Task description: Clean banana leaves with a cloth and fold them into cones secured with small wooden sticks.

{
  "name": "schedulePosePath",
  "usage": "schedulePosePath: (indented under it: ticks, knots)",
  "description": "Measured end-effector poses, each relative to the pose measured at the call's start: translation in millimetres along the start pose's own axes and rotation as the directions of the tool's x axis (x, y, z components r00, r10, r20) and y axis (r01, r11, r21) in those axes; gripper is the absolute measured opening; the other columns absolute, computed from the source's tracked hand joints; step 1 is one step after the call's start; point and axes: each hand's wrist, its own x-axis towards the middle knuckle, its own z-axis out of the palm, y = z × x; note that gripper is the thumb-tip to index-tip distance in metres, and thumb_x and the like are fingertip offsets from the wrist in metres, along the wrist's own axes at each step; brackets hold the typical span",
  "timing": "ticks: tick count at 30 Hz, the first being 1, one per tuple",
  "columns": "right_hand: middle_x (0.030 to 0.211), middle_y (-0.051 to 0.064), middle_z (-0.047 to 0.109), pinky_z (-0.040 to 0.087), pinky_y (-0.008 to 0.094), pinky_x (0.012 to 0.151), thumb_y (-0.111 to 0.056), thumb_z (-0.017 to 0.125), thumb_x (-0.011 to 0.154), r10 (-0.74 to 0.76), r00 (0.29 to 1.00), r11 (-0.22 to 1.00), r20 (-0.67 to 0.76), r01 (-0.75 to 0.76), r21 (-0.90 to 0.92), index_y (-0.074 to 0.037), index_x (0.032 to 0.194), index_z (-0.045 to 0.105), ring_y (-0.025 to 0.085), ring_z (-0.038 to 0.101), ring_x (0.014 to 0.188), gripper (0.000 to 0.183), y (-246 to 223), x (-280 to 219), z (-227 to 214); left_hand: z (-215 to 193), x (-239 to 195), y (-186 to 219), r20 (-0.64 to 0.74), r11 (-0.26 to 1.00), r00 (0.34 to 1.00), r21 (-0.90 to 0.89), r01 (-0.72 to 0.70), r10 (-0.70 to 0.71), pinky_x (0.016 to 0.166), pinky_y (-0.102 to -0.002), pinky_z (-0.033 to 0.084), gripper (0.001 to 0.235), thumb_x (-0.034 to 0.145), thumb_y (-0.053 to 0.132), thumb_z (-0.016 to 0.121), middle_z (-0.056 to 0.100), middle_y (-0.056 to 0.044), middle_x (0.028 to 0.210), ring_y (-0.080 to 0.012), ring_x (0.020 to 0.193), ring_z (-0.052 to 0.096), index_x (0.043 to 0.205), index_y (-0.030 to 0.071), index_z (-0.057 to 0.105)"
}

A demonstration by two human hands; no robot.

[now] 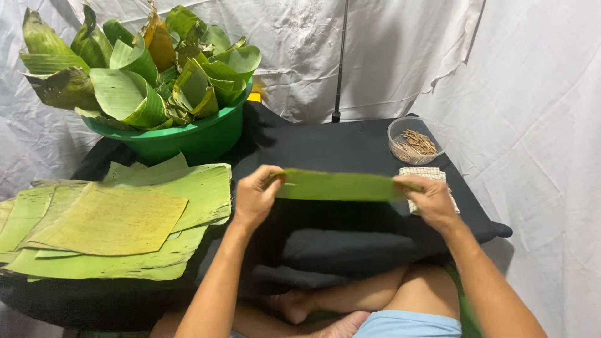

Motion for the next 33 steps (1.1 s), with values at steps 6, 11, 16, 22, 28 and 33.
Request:
schedulePosePath:
  ticks: [6,11,16,22,28,33]
  knots:
    - [0.072,0.001,0.069,0.053,0.021,0.044,-0.017,0.071,0.099,0.088,0.984,0.981,-0.155,-0.059,0.185,-0.017,0.107,0.077,0.009,0.066,0.057,0.01,-23,38,-12,-28,17,-2,0.092,0.88,0.962,-0.389,0.274,-0.259,0.075,-0.029,0.061,0.02,0.084,0.012,0.083,0.077,-0.001,0.086,-0.0088,0.078,0.071,0.102,0.01,0.073]
    - [0.084,0.002,0.073,0.049,0.029,0.065,-0.023,0.074,0.098,0.164,0.97,0.986,-0.182,-0.159,0.041,-0.019,0.108,0.079,0.011,0.059,0.073,0.012,4,33,16,-21,0,-34,0.087,0.841,0.916,-0.372,0.394,-0.391,0.076,-0.033,0.061,0.036,0.08,0.008,0.085,0.077,-0.007,0.092,-0.0152,0.083,0.071,0.113,0.006,0.071]
    - [0.089,0.008,0.075,0.058,0.031,0.06,-0.014,0.079,0.089,0.301,0.937,0.946,-0.176,-0.316,-0.066,-0.022,0.115,0.078,0.014,0.068,0.077,0.027,37,32,26,-15,-7,-24,0.048,0.928,0.928,0.06,0.367,-0.37,0.081,-0.039,0.06,0.043,0.076,0.006,0.084,0.079,-0.011,0.098,-0.0244,0.094,0.076,0.117,0.013,0.074]
    - [0.104,0.01,0.068,0.062,0.027,0.074,0.006,0.072,0.08,0.358,0.924,0.896,-0.137,-0.299,0.328,-0.006,0.141,0.055,0.013,0.066,0.088,0.064,26,39,29,-14,-18,13,-0.011,0.946,0.976,0.242,0.215,-0.219,0.104,-0.064,0.046,0.072,0.084,-0.007,0.063,0.059,-0.028,0.139,-0.057,0.123,0.053,0.15,0.018,0.046]
    - [0.135,0.031,0.054,0.055,0.047,0.098,-0.009,0.074,0.09,0.402,0.915,0.827,-0.026,-0.351,0.439,-0.006,0.161,0.021,0.036,0.061,0.117,0.089,11,37,41,-9,-13,-57,0.069,0.885,0.98,0.446,0.137,-0.187,0.096,-0.044,0.055,0.044,0.085,0.0,0.057,0.067,-0.012,0.111,-0.0371,0.108,0.069,0.118,0.023,0.076]
    - [0.112,0.017,0.065,0.062,0.036,0.069,0.013,0.076,0.072,0.409,0.913,0.892,-0.001,-0.399,0.213,-0.011,0.157,0.037,0.022,0.067,0.085,0.097,-5,25,48,-6,-17,-35,0.136,0.961,0.984,0.269,0.072,-0.112,0.063,-0.032,0.055,0.018,0.075,0.032,0.075,0.072,-0.003,0.076,-0.022,0.067,0.069,0.09,0.027,0.083]
